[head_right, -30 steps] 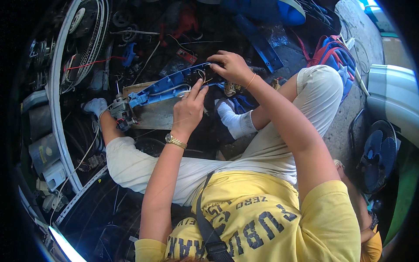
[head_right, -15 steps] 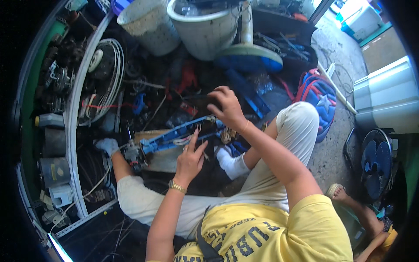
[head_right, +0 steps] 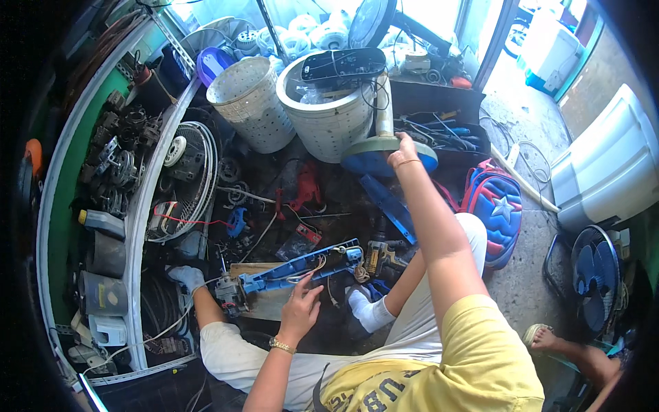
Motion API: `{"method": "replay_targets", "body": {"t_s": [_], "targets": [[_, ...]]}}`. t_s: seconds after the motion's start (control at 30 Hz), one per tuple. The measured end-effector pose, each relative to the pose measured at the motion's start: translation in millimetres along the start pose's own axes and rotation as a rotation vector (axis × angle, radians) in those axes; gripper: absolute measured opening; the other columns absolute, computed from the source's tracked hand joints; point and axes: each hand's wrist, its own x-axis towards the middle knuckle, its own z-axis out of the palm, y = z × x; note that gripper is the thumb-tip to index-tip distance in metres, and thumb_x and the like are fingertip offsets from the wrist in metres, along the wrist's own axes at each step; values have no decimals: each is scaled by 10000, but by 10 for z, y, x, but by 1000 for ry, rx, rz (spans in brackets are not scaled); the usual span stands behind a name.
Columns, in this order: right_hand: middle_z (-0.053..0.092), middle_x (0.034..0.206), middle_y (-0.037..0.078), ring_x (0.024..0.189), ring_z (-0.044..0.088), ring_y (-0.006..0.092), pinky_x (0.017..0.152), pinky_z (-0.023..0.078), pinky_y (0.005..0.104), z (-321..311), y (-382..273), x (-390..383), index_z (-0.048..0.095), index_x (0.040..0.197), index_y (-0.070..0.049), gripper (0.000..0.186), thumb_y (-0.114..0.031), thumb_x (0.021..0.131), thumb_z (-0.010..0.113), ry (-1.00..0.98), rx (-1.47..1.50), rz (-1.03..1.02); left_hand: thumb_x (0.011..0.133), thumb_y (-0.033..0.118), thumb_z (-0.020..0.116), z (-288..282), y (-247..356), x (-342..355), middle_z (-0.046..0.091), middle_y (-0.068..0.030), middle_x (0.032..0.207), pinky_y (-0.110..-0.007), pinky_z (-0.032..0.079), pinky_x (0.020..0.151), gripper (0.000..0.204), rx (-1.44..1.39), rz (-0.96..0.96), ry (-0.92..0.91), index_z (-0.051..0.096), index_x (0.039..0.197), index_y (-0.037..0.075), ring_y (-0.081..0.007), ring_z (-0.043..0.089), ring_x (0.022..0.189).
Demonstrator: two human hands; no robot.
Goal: The person disassembles a fan casing using a power drill, connects a power cord to test the motor, and trims and arranges wires inside the housing using pliers and scissors.
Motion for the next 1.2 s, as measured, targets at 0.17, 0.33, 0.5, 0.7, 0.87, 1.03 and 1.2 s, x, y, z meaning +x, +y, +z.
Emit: {"method": "replay_targets", "body": {"t_s": [0.17, 0.33, 0.5, 0.7, 0.87, 1.03, 1.2], "targets": [[636, 1017, 142, 843, 656, 310, 692, 587, 485, 1, -589, -315, 538, 1070, -40, 282, -239, 876, 583, -114, -207, -102, 776, 75, 675, -43, -105, -118, 489, -84, 1302, -394, 554, 777, 391, -28, -58, 8, 632, 1156, 155, -254, 617, 993], [609, 1038, 190, 893, 640, 332, 776, 573, 512, -212, -1245, -1119, 496, 1128, 8, 331, -224, 907, 581, -276, -211, -71, 782, 82, 674, -60, -78, -61, 492, -83, 1295, -391, 555, 778, 374, -31, -48, -6, 635, 1147, 149, -243, 621, 988], [612, 1063, 151, 926, 646, 265, 792, 574, 457, -831, -1779, -1779, 538, 1122, 0, 316, -179, 881, 638, -308, -347, -415, 764, 63, 685, -45, -34, 32, 488, -87, 1300, -376, 547, 787, 385, -48, -7, -3, 628, 1138, 135, -225, 636, 966], [620, 1134, 154, 993, 656, 272, 859, 581, 421, -37, -1143, -3224, 515, 1197, 22, 391, -121, 864, 662, -606, -486, -312, 797, 88, 663, -139, -173, -15, 492, -79, 1296, -381, 556, 782, 357, -50, 11, -11, 628, 1147, 148, -240, 638, 967], [555, 1051, 172, 961, 634, 327, 837, 583, 502, 1241, -338, -2998, 448, 1183, -13, 455, -215, 851, 685, -586, -605, -92, 805, 93, 655, -266, -234, -29, 498, -77, 1273, -387, 549, 777, 337, -108, -21, 59, 629, 1137, 146, -242, 632, 969], [313, 1295, 264, 1202, 389, 526, 838, 571, 540, 2702, 1061, -2892, 318, 1280, -45, 524, -229, 899, 627, -675, -483, 61, 801, 113, 666, -479, -425, -286, 509, -62, 1254, -364, 542, 786, 360, -112, -132, 135, 628, 1157, 153, -235, 619, 978], [395, 1312, 229, 1133, 501, 397, 753, 575, 464, 3975, 1463, -2290, 358, 1347, -41, 673, -338, 843, 691, -948, -220, -109, 779, 89, 687, -513, -542, -193, 516, -93, 1252, -368, 527, 814, 394, -196, -157, 92, 642, 1167, 140, -252, 611, 1003]]}}
